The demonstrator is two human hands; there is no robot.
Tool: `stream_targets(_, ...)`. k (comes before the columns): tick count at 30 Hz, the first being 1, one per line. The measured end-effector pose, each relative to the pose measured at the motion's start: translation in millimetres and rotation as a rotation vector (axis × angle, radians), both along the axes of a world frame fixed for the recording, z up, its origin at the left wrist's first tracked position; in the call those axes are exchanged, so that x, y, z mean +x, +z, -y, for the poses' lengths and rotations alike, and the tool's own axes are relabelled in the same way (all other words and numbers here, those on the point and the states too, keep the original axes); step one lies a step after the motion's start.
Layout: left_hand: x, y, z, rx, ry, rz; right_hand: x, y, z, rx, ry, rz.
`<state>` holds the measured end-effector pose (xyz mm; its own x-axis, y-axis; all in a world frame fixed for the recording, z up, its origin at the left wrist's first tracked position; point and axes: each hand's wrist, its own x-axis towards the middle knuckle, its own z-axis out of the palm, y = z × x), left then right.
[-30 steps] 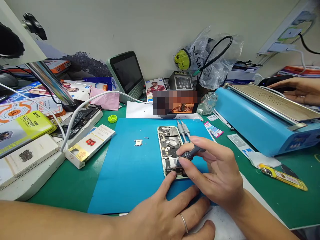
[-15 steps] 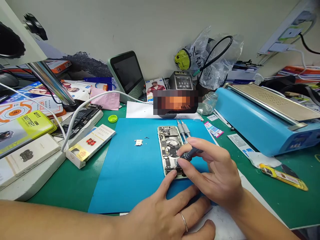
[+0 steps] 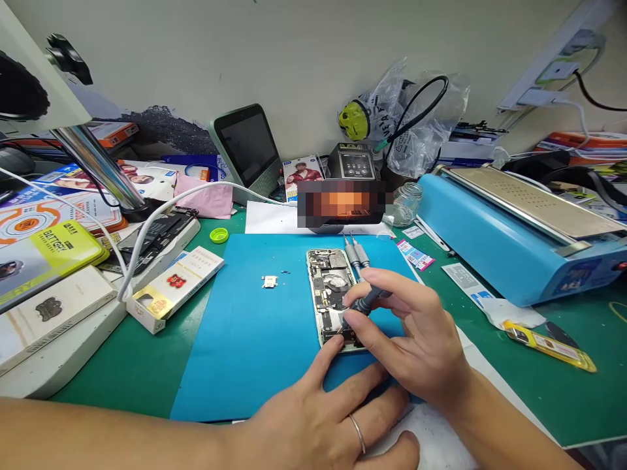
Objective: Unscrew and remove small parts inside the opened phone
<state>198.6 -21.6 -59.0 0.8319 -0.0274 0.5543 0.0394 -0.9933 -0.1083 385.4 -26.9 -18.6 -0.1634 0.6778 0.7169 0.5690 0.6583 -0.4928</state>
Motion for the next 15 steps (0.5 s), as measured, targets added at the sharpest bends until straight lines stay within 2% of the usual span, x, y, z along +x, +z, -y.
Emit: stream_targets(15,-1.7,1.7,0.9,0.015,0.007,-0.02,-3.6,-2.0,-0.6,0.015,-0.035,-0.049)
